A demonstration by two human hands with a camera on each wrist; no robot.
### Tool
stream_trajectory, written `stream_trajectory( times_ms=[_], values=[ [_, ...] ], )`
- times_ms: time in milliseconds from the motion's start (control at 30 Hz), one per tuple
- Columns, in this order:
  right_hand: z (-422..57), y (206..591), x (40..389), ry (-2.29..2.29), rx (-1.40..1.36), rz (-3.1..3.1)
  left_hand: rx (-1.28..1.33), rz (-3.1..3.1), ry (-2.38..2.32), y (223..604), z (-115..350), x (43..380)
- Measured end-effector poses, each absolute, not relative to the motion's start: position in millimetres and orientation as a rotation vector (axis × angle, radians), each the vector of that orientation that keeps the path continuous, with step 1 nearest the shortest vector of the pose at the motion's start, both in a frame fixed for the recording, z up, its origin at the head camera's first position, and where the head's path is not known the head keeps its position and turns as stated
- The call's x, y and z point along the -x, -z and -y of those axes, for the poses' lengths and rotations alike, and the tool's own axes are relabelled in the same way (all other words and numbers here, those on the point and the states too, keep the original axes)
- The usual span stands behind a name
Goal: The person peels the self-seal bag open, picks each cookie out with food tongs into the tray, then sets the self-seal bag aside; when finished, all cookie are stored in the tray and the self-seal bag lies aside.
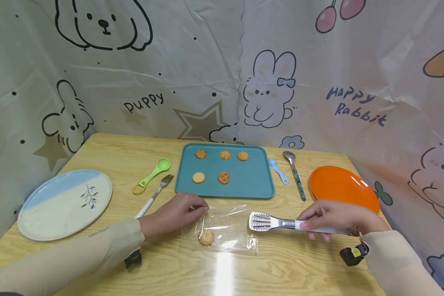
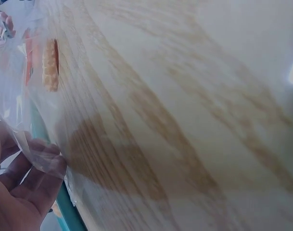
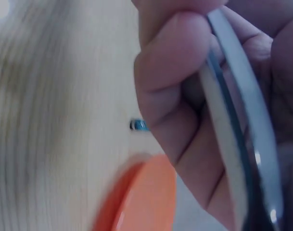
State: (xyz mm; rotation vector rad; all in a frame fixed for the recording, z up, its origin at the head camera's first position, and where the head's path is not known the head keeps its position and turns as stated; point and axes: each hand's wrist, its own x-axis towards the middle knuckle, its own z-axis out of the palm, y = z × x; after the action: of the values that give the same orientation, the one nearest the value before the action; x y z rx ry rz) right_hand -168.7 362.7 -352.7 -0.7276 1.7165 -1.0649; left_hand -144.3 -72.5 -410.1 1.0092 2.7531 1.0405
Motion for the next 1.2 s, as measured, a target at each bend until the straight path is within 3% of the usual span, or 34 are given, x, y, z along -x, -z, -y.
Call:
stream_trajectory(
  times_ms=[600, 933, 1200],
  values=[
    [-281.7, 368.6, 183.5, 0.866, 0.841, -1.766, -0.983, -2.725, -1.086, 408.1, 72.4, 144.7],
    [-260.8, 375.7, 188.9, 0.845, 0.897, -1.765, -0.985, -2.718, -1.073, 407.7, 73.1, 143.7],
    [-256.6, 376.1, 184.6, 0.856, 0.78, -1.703, -0.998, -2.731, -1.052, 407.6, 73.8, 142.9]
  ],
)
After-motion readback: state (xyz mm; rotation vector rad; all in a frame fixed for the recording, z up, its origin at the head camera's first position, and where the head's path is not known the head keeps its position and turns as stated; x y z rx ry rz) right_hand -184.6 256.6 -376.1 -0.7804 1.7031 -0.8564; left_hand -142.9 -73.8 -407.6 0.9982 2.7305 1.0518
